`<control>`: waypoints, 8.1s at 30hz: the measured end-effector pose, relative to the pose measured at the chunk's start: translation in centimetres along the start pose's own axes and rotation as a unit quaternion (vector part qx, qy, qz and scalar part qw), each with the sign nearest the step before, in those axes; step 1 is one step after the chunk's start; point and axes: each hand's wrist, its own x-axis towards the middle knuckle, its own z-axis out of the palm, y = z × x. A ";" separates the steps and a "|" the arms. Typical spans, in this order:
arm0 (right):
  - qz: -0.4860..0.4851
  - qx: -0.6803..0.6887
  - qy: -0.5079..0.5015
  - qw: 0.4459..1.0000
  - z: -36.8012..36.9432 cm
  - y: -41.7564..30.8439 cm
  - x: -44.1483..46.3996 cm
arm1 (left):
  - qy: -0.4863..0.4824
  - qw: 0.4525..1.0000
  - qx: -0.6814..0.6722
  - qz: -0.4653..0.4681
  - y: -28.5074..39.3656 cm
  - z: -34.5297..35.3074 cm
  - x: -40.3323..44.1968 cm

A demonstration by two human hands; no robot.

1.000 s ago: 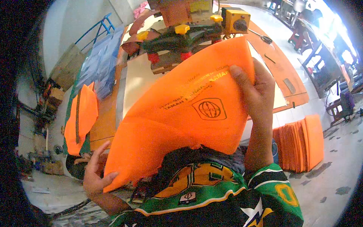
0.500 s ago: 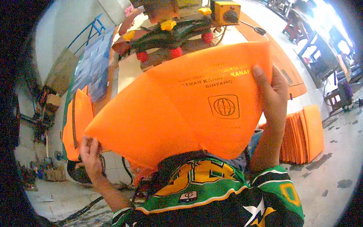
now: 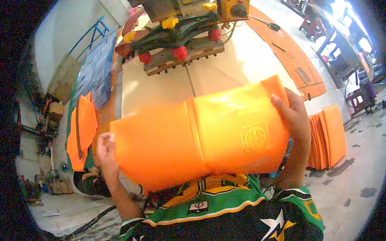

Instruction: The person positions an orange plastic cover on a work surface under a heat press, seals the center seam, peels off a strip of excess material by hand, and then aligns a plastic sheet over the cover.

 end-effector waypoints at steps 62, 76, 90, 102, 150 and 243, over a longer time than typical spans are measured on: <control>-0.148 -0.227 -0.125 0.954 4.7 12.0 31.9 | -0.118 0.984 0.131 0.038 -14.4 8.8 27.8; -0.084 -0.114 -0.172 0.975 4.2 10.1 27.9 | -0.210 0.973 0.079 0.049 -13.6 8.1 26.8; -0.116 -0.177 -0.168 0.963 4.2 10.6 29.0 | -0.155 0.969 0.137 0.132 -12.5 9.2 26.0; -0.118 -0.181 -0.188 0.958 3.8 10.6 29.4 | -0.158 0.964 0.154 0.146 -13.0 9.2 26.4; -0.207 -0.323 -0.083 0.920 4.1 12.1 31.3 | -0.079 0.976 0.169 0.113 -15.2 10.0 27.6; -0.143 -0.304 -0.076 0.939 3.5 12.7 31.5 | -0.086 0.968 0.181 0.152 -15.1 9.7 26.2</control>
